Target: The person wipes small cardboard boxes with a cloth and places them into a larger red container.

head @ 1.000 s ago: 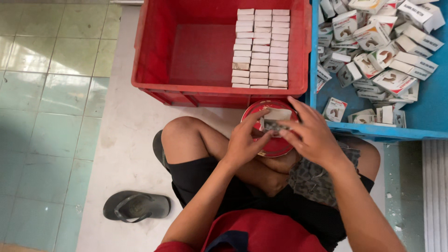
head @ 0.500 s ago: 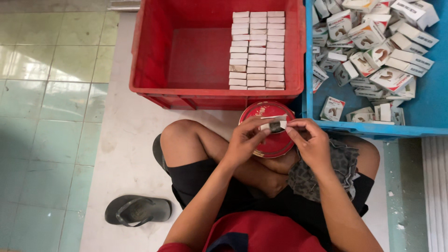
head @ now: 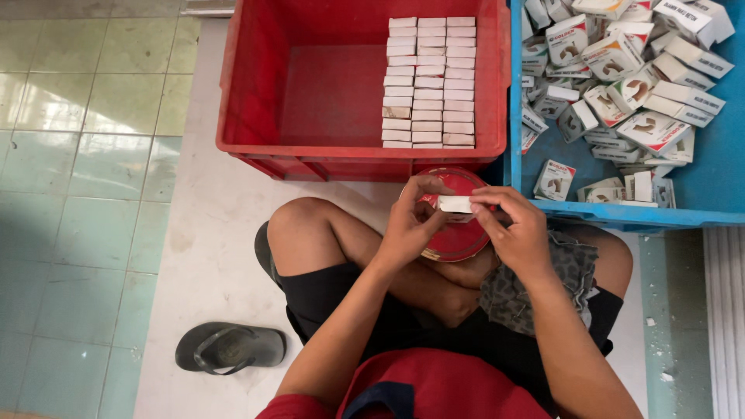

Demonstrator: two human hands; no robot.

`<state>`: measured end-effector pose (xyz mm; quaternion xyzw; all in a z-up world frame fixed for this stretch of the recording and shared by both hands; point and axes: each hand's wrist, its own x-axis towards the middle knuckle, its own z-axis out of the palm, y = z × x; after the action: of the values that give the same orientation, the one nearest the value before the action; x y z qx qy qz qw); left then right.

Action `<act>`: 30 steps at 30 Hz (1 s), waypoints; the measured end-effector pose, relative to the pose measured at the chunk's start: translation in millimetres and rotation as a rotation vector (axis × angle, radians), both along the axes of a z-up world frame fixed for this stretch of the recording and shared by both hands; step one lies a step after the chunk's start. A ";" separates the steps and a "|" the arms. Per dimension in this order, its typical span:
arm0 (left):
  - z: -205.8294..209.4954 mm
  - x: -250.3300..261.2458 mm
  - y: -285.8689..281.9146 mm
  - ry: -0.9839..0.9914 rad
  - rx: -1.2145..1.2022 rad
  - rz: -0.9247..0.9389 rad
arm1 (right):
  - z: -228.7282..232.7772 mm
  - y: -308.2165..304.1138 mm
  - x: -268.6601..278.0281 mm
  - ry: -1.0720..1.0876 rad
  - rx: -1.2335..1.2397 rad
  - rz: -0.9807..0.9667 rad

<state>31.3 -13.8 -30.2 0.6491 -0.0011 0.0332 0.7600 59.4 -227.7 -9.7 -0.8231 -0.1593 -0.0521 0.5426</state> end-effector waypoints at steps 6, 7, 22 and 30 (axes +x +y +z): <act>-15.1 0.7 13.4 -0.100 0.015 -0.066 | 0.9 3.3 -1.3 -0.173 -0.111 -0.014; -9.1 2.0 14.7 -0.098 0.016 -0.064 | 3.8 5.0 -2.3 -0.171 -0.110 -0.013; 29.4 4.1 40.9 -0.458 0.875 -0.151 | -6.2 -4.2 -4.3 -0.255 -0.229 0.067; -6.7 1.8 35.0 -0.402 0.805 -0.055 | -36.7 -18.7 -3.9 -0.181 -0.245 0.080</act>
<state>33.1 21.2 -36.9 0.8734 -0.1788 0.1354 0.4324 55.5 -246.4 -46.4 -0.8682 -0.2452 -0.0846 0.4231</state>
